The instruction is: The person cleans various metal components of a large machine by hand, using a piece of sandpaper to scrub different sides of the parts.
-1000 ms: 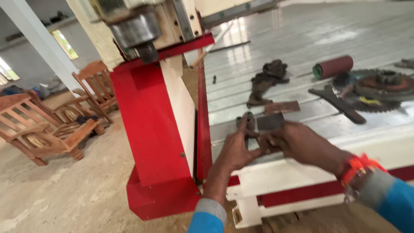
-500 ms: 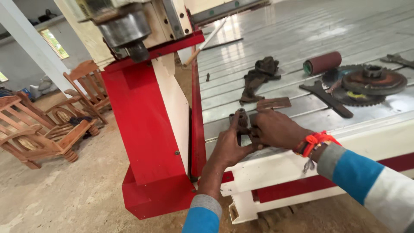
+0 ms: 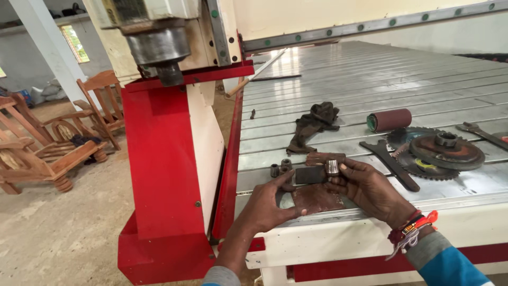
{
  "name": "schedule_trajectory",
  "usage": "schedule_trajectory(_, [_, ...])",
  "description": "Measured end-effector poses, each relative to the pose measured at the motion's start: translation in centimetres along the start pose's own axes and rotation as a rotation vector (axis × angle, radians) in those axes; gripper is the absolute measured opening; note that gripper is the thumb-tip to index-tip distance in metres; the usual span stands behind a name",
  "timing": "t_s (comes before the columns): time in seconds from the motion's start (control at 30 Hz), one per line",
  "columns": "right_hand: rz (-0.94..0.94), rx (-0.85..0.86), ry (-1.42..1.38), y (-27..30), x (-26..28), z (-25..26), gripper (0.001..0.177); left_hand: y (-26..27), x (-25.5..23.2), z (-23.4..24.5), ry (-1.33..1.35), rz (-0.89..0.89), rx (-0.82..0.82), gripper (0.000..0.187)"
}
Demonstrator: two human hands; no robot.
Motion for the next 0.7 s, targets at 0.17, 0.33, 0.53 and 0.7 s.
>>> schedule_trajectory(0.17, [-0.049,0.029,-0.001,-0.1,-0.5,-0.2,0.032,-0.2,0.3,0.0,0.081,-0.045,-0.005,0.100])
schedule_trajectory(0.33, [-0.096,0.081,0.043,0.1,-0.6,-0.9,0.034,-0.3,0.7,-0.2,0.071,-0.050,-0.010,0.099])
schedule_trajectory(0.53, [-0.088,0.142,0.181,0.9,0.3,-2.4,0.040,-0.4,1.0,-0.5,0.061,-0.027,-0.011,0.096])
schedule_trajectory(0.7, [-0.087,0.144,0.153,0.7,0.1,-2.3,0.044,-0.2,0.7,-0.4,0.043,-0.004,-0.002,0.103])
Point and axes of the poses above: each hand's wrist, its own y-axis away from the middle knuckle, its own z-axis out of the back of the hand, x = y × z, the point moved 7 cm from there along -y, towards the middle knuckle, and after that the axes turned 11 degrees about z, right-handed, at the moved point
